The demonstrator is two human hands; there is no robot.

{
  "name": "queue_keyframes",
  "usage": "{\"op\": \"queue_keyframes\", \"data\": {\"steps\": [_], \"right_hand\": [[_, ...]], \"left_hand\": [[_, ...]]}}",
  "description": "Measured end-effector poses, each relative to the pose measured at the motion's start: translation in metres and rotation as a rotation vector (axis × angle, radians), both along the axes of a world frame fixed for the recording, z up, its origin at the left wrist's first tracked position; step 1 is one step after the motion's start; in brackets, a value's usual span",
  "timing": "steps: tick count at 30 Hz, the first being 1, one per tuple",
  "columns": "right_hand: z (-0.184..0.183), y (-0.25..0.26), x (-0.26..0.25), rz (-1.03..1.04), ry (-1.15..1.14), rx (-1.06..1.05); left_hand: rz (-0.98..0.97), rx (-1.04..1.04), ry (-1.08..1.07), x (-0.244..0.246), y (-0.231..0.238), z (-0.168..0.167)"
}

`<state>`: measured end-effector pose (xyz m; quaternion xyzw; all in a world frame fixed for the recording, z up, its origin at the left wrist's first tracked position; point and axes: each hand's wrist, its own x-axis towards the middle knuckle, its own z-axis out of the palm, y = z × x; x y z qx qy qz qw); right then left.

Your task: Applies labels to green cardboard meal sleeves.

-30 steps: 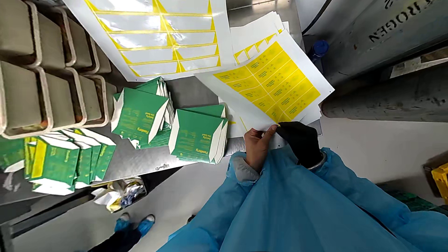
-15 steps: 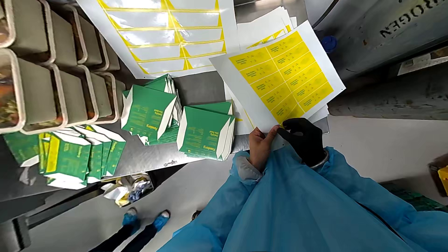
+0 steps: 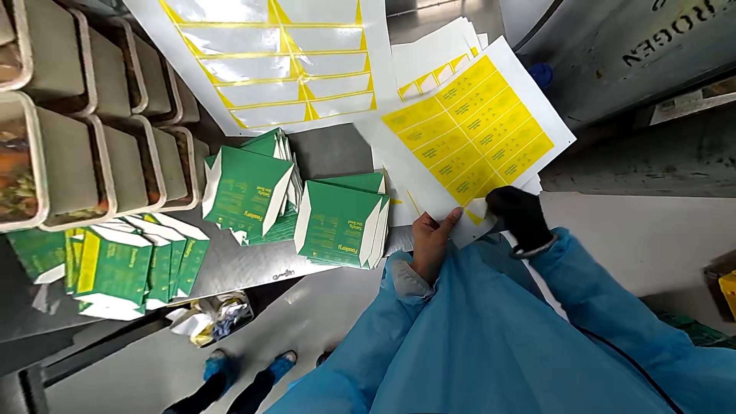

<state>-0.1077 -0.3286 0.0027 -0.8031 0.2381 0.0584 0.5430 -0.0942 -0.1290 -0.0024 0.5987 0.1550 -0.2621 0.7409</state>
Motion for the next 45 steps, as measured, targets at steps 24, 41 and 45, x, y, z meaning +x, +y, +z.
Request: {"op": "queue_keyframes", "data": {"steps": [24, 41, 45], "right_hand": [[0.046, -0.097, 0.035, -0.204, 0.124, 0.108], [0.093, -0.027, 0.009, -0.119, -0.075, -0.242], [0.059, 0.09, -0.011, 0.109, -0.187, -0.199]], "left_hand": [[-0.766, 0.702, -0.969, 0.023, -0.059, 0.018], [-0.557, 0.029, -0.415, 0.022, -0.013, 0.05], [-0.394, -0.001, -0.298, 0.006, 0.045, 0.042]]}}
